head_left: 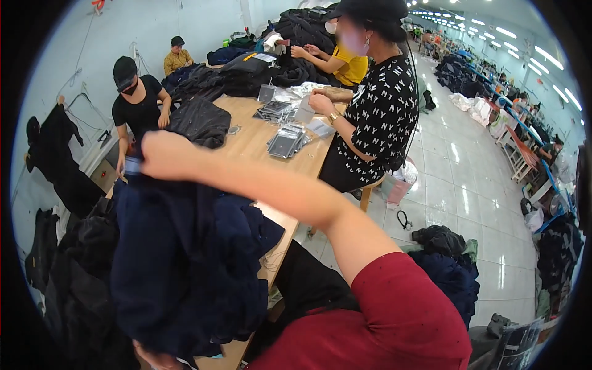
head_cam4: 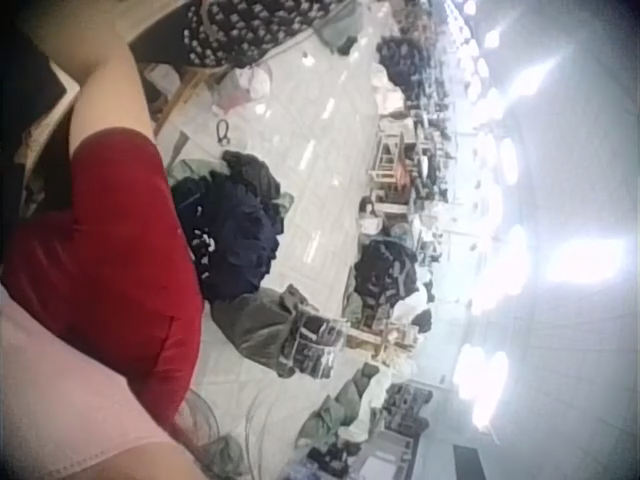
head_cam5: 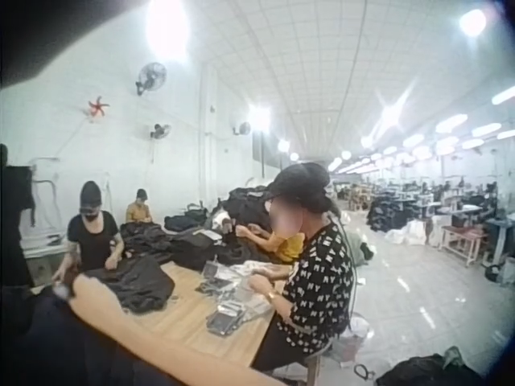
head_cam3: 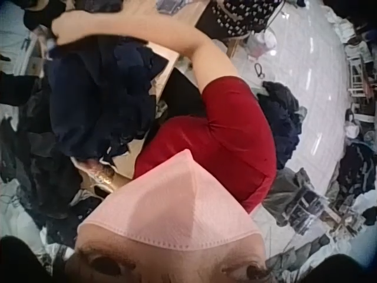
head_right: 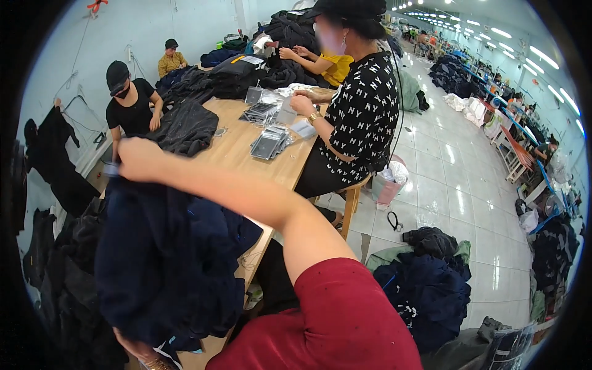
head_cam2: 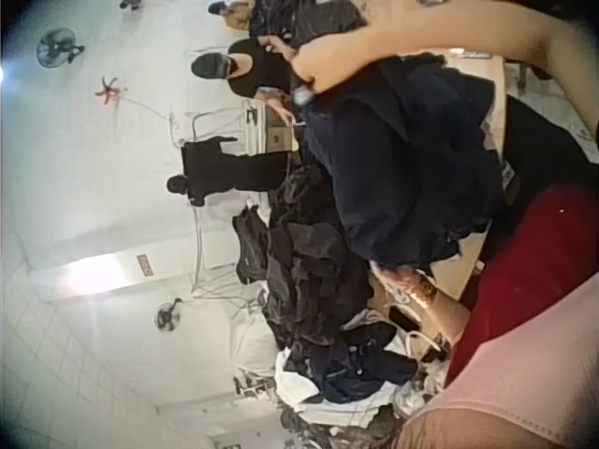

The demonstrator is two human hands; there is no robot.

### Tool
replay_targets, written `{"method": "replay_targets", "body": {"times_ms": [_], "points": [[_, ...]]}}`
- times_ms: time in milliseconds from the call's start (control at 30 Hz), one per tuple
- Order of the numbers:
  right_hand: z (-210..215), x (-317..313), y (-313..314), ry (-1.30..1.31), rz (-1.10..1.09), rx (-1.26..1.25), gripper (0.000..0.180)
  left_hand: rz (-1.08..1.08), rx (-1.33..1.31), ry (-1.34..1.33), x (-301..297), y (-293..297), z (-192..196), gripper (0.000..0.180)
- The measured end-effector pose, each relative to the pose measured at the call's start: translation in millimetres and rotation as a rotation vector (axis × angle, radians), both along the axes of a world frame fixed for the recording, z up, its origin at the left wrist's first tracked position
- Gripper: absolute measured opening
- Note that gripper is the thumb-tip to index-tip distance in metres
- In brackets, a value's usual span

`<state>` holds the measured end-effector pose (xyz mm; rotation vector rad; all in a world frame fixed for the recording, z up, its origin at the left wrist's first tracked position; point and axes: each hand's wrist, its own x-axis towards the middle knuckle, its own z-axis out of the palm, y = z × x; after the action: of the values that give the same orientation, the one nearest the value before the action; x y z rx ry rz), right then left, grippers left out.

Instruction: Trimming loose threads from blue athletic garments using specialized snips.

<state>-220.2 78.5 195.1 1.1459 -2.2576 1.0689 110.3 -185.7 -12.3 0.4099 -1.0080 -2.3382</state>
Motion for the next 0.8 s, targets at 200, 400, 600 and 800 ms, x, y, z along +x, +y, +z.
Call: {"method": "replay_targets", "body": {"times_ms": [200, 400, 600, 800], "points": [[-118, 144, -30, -0.551, 0.938, -0.072, 0.018, 0.123, -0.637, -0.050, -60, 88, 78, 0.051], [-156, 132, -57, -0.678, 0.920, 0.083, 0.024, -0.117, -0.838, 0.152, -67, 113, 126, 0.032], [-124, 138, -13, -1.437, 1.067, -0.323, 0.027, -0.190, -1.041, 0.375, -78, 106, 145, 0.032], [-91, 116, 27, -1.814, 1.204, -0.770, 0.032, 0.405, -0.734, 0.069, -94, 50, 160, 0.048]]}}
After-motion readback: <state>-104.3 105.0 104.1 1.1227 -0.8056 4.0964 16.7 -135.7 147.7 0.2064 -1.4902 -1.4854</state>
